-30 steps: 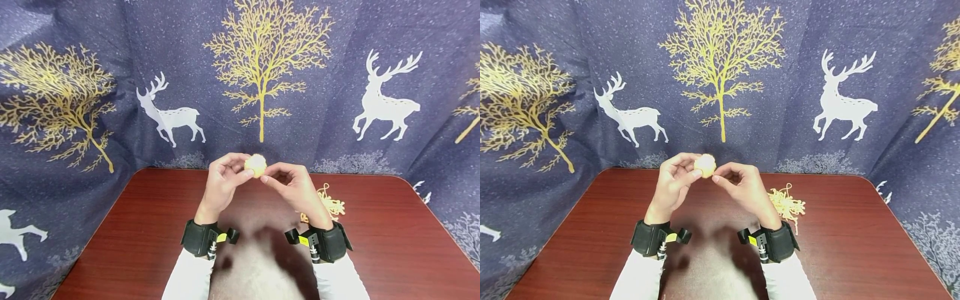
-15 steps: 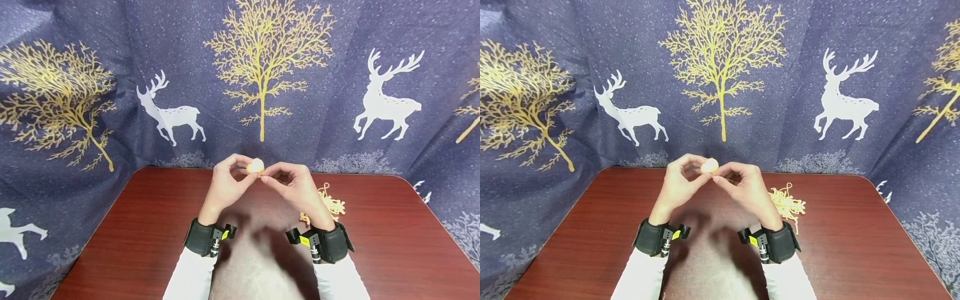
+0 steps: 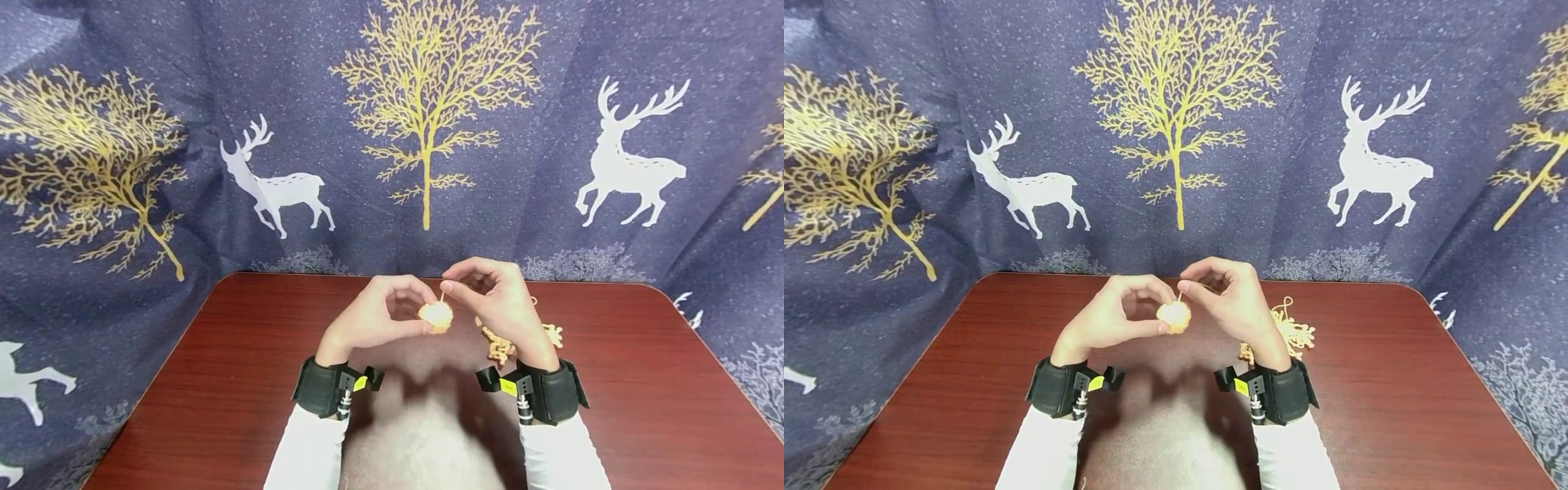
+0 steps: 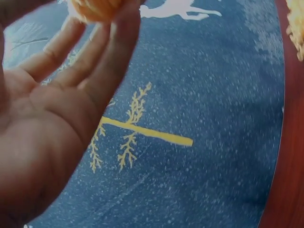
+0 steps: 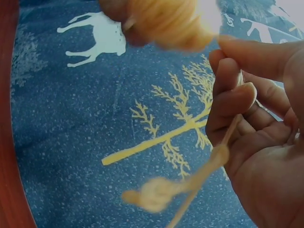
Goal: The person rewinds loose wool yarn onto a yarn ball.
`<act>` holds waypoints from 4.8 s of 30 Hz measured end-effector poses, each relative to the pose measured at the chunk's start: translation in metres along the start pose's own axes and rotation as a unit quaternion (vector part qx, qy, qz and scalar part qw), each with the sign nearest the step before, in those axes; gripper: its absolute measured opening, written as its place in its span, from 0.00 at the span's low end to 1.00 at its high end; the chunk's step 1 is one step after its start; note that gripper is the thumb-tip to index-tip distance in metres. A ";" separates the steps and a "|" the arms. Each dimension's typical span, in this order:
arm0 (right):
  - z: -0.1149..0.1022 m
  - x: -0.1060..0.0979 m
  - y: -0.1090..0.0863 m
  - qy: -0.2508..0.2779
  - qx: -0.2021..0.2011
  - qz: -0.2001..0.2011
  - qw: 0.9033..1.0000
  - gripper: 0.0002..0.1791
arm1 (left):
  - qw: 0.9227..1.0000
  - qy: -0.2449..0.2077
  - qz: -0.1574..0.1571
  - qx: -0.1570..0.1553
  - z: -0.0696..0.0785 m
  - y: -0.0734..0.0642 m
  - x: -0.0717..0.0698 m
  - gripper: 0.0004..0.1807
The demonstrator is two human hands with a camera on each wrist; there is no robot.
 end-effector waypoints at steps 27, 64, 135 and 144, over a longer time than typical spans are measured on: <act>-0.006 0.035 -0.002 -0.028 -0.004 -0.050 0.998 0.04 | 0.923 -0.061 0.368 0.092 0.011 -0.014 -0.061 0.12; -0.029 -0.002 -0.010 -0.061 -0.126 0.059 0.988 0.08 | 0.994 0.066 0.082 -0.031 -0.003 0.001 -0.018 0.18; -0.035 -0.008 -0.009 0.015 -0.133 0.070 0.989 0.06 | 0.997 0.068 0.042 0.013 0.007 -0.001 -0.009 0.18; -0.022 0.001 -0.004 0.065 -0.110 0.053 0.990 0.06 | 0.997 -0.053 0.016 0.056 0.021 -0.001 -0.003 0.22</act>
Point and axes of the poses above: each hand's wrist, its own y-axis towards the middle knuckle, its own x-axis out of the palm, z = x × y, the point moved 10 cm from there along y, towards the middle knuckle, and after that the axes turned 9 degrees about x, right-handed, at the moved point
